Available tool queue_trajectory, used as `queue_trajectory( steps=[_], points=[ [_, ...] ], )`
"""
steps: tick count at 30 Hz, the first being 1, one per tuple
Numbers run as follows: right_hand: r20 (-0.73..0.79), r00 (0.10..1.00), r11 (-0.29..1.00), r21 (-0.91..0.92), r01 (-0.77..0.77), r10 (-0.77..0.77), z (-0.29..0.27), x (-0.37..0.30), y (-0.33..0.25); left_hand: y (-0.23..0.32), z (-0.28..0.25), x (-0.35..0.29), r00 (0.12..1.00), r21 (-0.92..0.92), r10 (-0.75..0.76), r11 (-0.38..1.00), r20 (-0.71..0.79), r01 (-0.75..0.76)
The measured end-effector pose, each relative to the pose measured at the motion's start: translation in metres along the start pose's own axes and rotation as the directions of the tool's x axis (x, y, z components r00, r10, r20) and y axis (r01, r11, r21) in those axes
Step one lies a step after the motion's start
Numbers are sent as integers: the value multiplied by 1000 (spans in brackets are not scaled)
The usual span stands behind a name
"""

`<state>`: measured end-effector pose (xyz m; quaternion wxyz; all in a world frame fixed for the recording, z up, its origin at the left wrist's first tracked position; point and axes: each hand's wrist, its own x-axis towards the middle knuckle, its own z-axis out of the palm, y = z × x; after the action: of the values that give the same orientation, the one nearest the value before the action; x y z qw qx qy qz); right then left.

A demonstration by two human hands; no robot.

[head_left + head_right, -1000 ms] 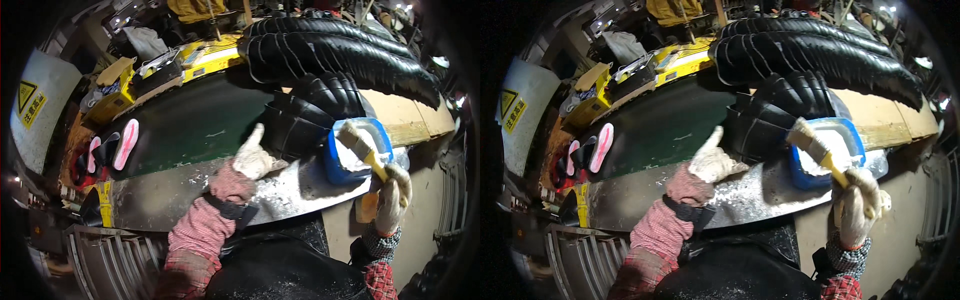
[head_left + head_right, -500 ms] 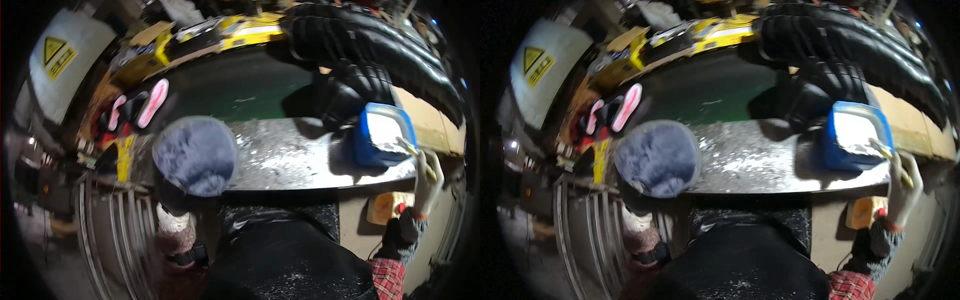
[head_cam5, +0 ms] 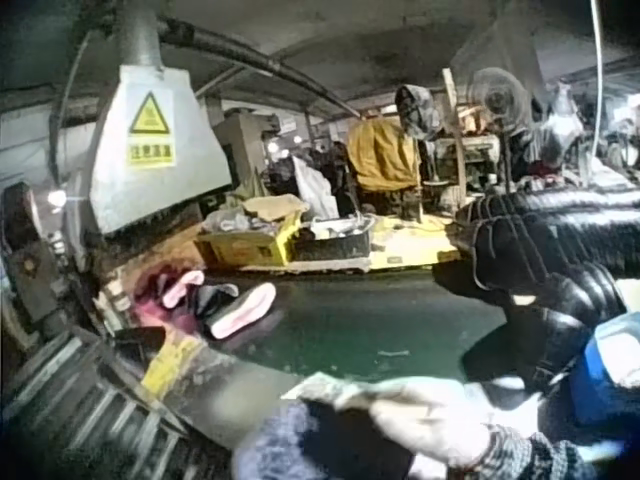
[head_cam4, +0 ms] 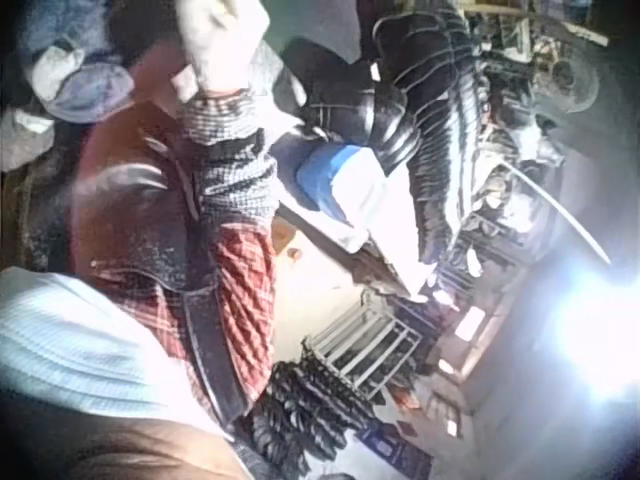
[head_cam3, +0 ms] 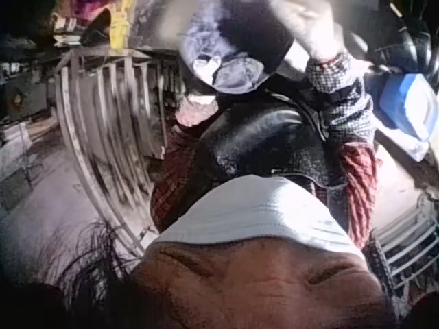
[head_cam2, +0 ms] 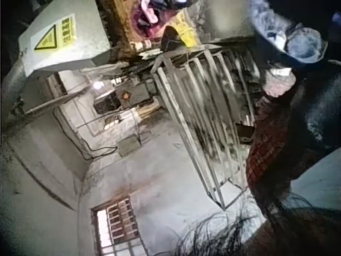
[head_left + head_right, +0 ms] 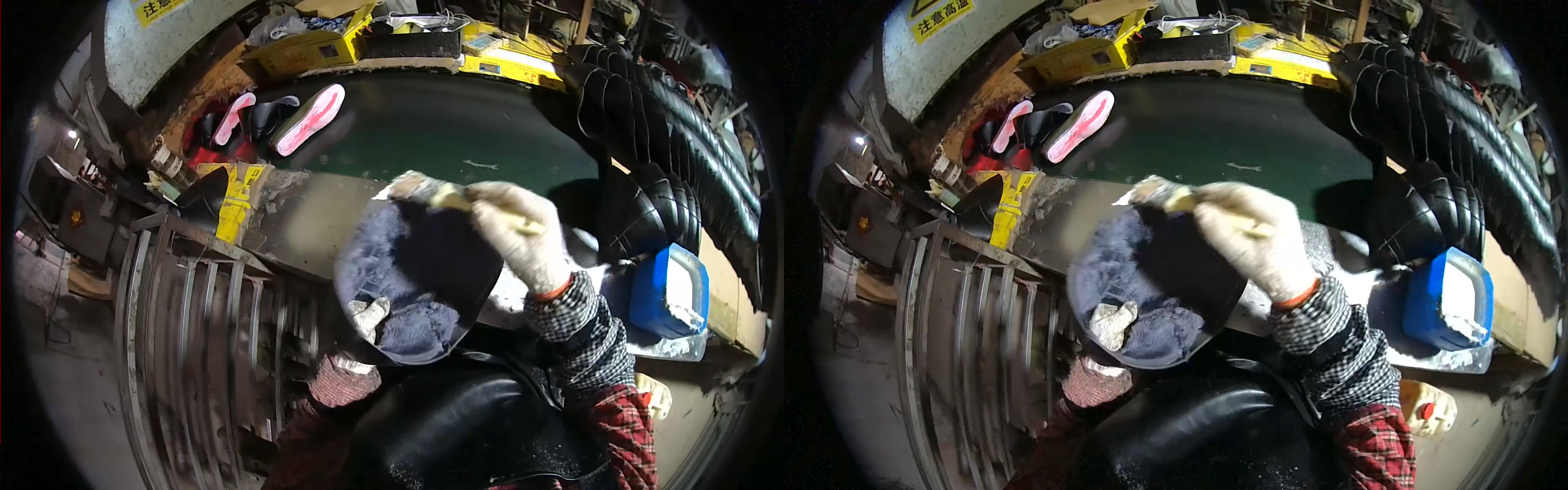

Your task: Applying adhesive to shoe components using a brush at a manufacturing workstation.

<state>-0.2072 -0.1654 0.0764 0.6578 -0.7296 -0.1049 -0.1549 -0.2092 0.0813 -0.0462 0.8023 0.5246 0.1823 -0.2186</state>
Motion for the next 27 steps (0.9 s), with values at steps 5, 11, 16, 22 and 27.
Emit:
queue_trajectory(
  steps=[5, 11, 16, 22, 27],
  points=[
    [-200, 951, 956, -128, -262, 234, -47, -63, 31, 6, -13, 7, 997, 9, 53, 999, 51, -54],
    [-385, 913, 977, -96, -188, 138, -21, -15, -6, -10, 4, 3, 983, 45, 107, 992, 149, -115],
    [352, 817, 788, -267, 555, -457, 60, -14, -58, -6, 19, -18, 952, 133, 212, 960, 220, -245],
    [646, 763, 976, 180, -124, -22, 0, -83, -58, 52, 18, -41, 816, 444, 480, 684, 323, -578],
    [-218, 941, 950, -118, -288, 258, -55, -122, -37, 83, 31, -68, 623, 696, 516, 71, 588, -715]
  ],
)
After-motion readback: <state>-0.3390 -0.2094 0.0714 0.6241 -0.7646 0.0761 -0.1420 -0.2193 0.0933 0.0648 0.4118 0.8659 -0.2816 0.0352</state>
